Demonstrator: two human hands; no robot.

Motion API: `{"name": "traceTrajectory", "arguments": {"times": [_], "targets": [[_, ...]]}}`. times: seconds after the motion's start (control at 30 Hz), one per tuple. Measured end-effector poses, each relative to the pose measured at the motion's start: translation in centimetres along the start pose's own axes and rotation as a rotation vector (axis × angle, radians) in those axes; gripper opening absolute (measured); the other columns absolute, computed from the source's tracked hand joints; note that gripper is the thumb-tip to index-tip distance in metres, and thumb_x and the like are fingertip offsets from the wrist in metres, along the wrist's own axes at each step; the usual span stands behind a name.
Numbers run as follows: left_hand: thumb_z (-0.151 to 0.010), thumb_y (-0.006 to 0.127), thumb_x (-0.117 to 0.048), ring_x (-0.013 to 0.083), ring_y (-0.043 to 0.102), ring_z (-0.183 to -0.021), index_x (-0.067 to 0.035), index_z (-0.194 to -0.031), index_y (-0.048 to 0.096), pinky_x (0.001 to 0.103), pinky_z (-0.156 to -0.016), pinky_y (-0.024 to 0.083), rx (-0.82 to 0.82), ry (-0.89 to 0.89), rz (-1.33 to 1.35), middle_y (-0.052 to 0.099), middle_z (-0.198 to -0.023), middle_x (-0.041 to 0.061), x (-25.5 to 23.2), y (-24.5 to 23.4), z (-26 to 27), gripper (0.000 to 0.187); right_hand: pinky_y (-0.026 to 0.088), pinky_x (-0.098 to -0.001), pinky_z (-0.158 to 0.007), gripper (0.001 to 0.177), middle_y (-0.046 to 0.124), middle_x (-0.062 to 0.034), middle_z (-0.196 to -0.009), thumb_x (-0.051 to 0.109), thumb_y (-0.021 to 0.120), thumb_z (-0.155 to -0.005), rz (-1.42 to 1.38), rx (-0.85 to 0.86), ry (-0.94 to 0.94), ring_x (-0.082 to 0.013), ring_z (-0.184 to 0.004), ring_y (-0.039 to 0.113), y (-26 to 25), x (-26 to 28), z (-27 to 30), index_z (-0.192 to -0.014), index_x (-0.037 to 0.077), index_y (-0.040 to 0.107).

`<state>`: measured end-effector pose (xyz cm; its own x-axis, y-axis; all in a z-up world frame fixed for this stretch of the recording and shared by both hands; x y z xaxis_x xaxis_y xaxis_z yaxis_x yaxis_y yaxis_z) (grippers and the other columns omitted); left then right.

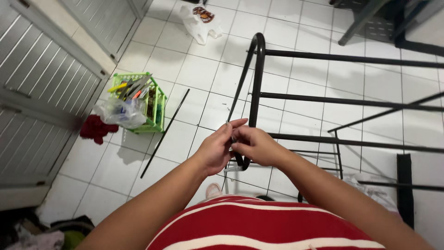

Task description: The person assembles a black metal frame by inserting rods into joints and tightening them with a screwdriver. They repeatedly pick up rods and screws from the floor, align the components, and secure the connections while working in a tiled room.

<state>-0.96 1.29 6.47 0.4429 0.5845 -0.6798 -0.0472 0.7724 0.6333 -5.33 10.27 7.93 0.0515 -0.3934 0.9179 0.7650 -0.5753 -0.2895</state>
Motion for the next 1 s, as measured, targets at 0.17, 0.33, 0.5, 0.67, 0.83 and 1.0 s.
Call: {"name": "traceTrajectory", "arguments": {"times": [0.17,0.33,0.5,0.67,0.83,1.0], "targets": [[-0.105,0.044,-0.038,0.0148,0.055,-0.109,-0.017,-0.136,0.058,0.035,-0.088,0.045,-0.326,0.179,-0.025,0.061,-0.129,0.001,0.3,-5.9,1.5,0.04,0.056,-0.0304,-0.07,0.013,0.068,-0.0064,-0.088,0.01,0.061,-0.093,-0.143,0.081,0.08,-0.0142,-0.078,0.065,-1.5,-1.7,1.0,-0.104,0.005,0.06],[-0.104,0.048,-0.034,0.0154,0.057,-0.099,-0.016,-0.124,0.06,0.034,-0.083,0.047,-0.739,0.301,0.21,0.066,-0.119,0.001,2.9,-12.7,8.2,0.029,0.052,-0.0313,-0.062,0.007,0.062,-0.0055,-0.078,0.006,0.051,-0.093,-0.458,0.116,0.258,-0.0164,-0.069,0.062,-3.1,-4.3,4.0,-0.098,0.008,0.054],[-0.104,0.048,-0.031,0.0156,0.056,-0.096,-0.014,-0.124,0.059,0.032,-0.08,0.044,-0.872,0.38,0.367,0.065,-0.116,0.002,7.6,-13.2,12.2,0.028,0.047,-0.0283,-0.057,0.007,0.052,-0.0029,-0.074,0.004,0.057,-0.093,-0.331,0.268,0.245,-0.0124,-0.062,0.05,-0.7,-4.9,5.0,-0.1,0.004,0.057],[-0.104,0.05,-0.031,0.0164,0.057,-0.095,-0.012,-0.121,0.058,0.033,-0.079,0.045,-0.899,0.432,0.404,0.064,-0.114,0.002,9.6,-13.2,16.2,0.027,0.042,-0.0271,-0.049,0.018,0.055,-0.0043,-0.073,0.008,0.062,-0.09,-0.18,0.423,0.297,-0.0113,-0.056,0.049,6.1,-3.2,4.2,-0.108,0.005,0.063],[-0.104,0.05,-0.031,0.0169,0.057,-0.093,-0.012,-0.123,0.058,0.032,-0.077,0.046,-0.992,0.539,0.45,0.063,-0.113,0.003,7.4,-19.1,21.9,0.028,0.038,-0.0264,-0.044,0.021,0.061,-0.0057,-0.076,0.009,0.064,-0.088,-0.156,0.458,0.374,-0.0113,-0.049,0.047,11.5,-1.6,0.7,-0.109,0.004,0.066],[-0.105,0.048,-0.03,0.0169,0.057,-0.094,-0.011,-0.124,0.058,0.032,-0.078,0.046,-1.046,0.477,0.44,0.063,-0.114,0.003,3.5,-26.5,24.4,0.029,0.038,-0.0269,-0.041,0.02,0.062,-0.0056,-0.079,0.008,0.066,-0.088,-0.287,0.362,0.393,-0.0101,-0.046,0.046,17.0,-1.0,-7.4,-0.107,0.002,0.065]]}}
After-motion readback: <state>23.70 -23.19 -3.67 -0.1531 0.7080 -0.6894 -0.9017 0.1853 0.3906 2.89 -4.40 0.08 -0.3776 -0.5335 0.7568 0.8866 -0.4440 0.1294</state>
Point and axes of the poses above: each hand's wrist, its own z-axis away from the middle knuckle, its own y-axis out of the palm, x = y × z, the point moved 8 cm from there along -z, towards the middle knuckle
